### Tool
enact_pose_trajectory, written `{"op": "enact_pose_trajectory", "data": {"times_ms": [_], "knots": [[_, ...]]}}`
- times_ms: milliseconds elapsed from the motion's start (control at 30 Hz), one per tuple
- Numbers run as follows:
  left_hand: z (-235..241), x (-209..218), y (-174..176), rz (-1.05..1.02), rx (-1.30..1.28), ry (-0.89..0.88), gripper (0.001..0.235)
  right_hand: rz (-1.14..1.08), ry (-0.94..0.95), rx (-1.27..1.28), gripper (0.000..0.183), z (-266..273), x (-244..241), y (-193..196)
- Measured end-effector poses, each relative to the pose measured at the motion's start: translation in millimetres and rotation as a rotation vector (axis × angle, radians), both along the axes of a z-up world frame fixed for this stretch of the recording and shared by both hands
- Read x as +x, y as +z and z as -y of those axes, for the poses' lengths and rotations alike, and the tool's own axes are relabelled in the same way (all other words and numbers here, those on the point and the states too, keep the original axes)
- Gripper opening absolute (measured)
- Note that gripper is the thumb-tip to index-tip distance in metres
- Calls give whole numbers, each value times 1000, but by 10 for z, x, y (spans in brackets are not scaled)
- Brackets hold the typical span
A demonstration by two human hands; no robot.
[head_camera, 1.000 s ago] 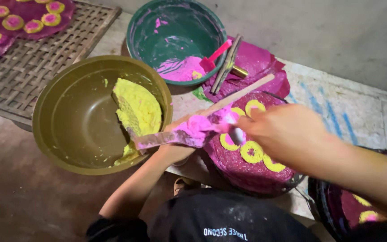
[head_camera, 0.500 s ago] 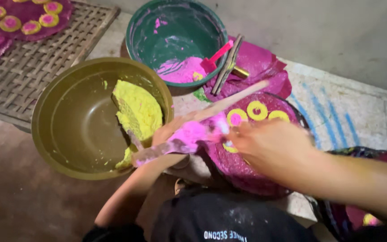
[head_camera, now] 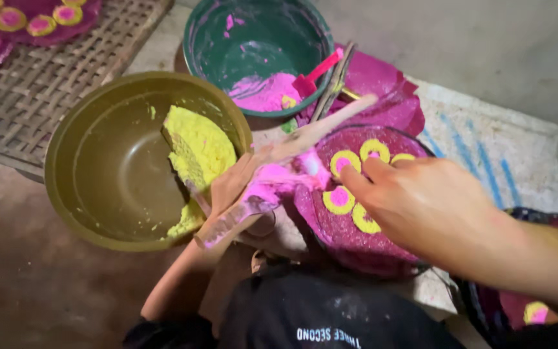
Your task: The person uses a wooden mold to press yellow dough into ring shapes on a pink base, then fills the centers with pink dough. They repeat this process to create multiple decorative cakes and place the finished tray into a steamer.
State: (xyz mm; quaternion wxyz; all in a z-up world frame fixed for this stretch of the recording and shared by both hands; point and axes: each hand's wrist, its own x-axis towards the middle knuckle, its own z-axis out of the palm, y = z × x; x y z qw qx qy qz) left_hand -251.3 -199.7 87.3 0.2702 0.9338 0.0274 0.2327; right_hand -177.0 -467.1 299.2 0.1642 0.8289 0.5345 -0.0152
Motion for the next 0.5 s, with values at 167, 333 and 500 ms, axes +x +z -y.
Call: {"op": "enact_pose_trajectory", "data": {"times_ms": [167, 333, 500], "knots": [[154, 161, -389, 91, 44, -14, 58, 38, 53, -58, 43, -412, -49, -307], [261, 219, -501, -41, -448, -120, 39, 128, 251, -9, 31, -606, -167, -683], [-76, 171, -144, -525, -82, 56, 22, -91, -70, 305, 36, 22, 35, -542]]}}
